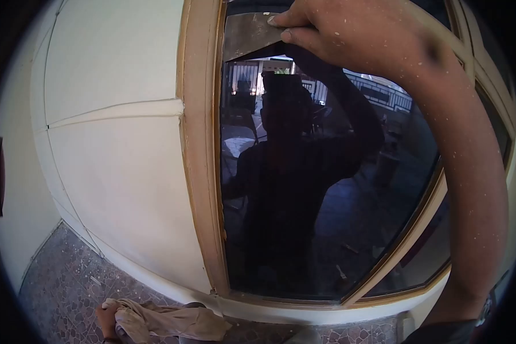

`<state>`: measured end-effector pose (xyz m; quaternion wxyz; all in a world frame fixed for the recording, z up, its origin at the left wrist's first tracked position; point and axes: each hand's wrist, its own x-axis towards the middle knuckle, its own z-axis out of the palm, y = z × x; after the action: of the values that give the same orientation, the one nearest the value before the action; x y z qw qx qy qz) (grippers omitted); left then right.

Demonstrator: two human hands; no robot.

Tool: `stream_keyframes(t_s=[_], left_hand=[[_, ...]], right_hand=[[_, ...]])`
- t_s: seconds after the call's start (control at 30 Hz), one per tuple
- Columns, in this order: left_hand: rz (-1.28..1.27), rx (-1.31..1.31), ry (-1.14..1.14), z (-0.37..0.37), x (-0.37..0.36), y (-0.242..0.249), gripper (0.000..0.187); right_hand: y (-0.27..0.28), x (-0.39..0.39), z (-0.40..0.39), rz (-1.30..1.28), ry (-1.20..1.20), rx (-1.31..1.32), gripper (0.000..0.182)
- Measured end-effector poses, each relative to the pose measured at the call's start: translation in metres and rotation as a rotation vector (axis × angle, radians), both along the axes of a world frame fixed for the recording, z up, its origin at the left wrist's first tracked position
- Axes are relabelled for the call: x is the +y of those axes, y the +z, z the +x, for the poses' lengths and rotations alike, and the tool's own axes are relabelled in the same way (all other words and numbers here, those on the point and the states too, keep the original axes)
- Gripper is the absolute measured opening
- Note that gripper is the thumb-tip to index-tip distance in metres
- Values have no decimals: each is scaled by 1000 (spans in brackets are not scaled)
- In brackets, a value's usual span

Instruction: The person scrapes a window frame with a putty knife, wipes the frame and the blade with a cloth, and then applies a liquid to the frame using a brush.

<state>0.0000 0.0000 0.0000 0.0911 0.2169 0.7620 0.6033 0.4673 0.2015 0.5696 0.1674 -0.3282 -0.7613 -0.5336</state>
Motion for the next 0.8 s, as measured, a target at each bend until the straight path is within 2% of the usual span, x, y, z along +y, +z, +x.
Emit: stream_keyframes(t_s=[0.07,0.1,0.17,0.2,0.27,0.3,0.37,0.4,0.47,0.5,0.53,0.57,0.6,0.67,0.7,0.77,0.8], left_hand=[[11,117,214,-6,-5,-7,22],[25,145,214,-17,-1,5,22],[-135,157,287,-5,-7,10,30],[-141,156,287,-16,-14,-10,30],[-421,473,242,-44,-22,-72,26],[-419,473,243,-34,-21,-70,26],[-727,75,58,3,-18,-48,52],[-730,75,57,4,-20,-57,52],[-905,77,54,8,-22,-102,52],[-907,77,53,1,-26,-138,52],[-1051,304,13,-13,-34,-186,51],[-1187,537,-29,-20,-40,-224,60],[-1188,537,-31,-17,-44,-248,60],[-1229,356,15,-10,-50,-289,49],[-1251,265,39,-5,-56,-305,54],[-1284,76,88,12,-60,-319,77],[-1284,74,88,14,-56,-315,77]], right_hand=[[-9,-15,-7,57,-57,26,29],[-10,-14,-5,66,-59,55,29],[-8,-7,-4,89,-67,36,28],[-3,-6,-4,82,-66,34,28],[0,-7,-5,16,-177,53,27],[0,-6,-4,18,-177,54,27],[-1,-2,-1,46,-87,46,28],[-4,-5,-3,43,-88,45,28],[-11,-14,-9,100,-103,17,28],[-7,-9,-6,99,-103,17,28],[1,0,-1,46,-110,16,28],[5,4,1,-6,-118,16,29],[2,1,0,-7,-119,15,29],[-5,-6,-5,44,-73,24,29],[-6,-5,-4,40,-73,23,29],[-5,-3,-1,69,-36,0,29],[-6,-6,-3,69,-35,-2,29]])
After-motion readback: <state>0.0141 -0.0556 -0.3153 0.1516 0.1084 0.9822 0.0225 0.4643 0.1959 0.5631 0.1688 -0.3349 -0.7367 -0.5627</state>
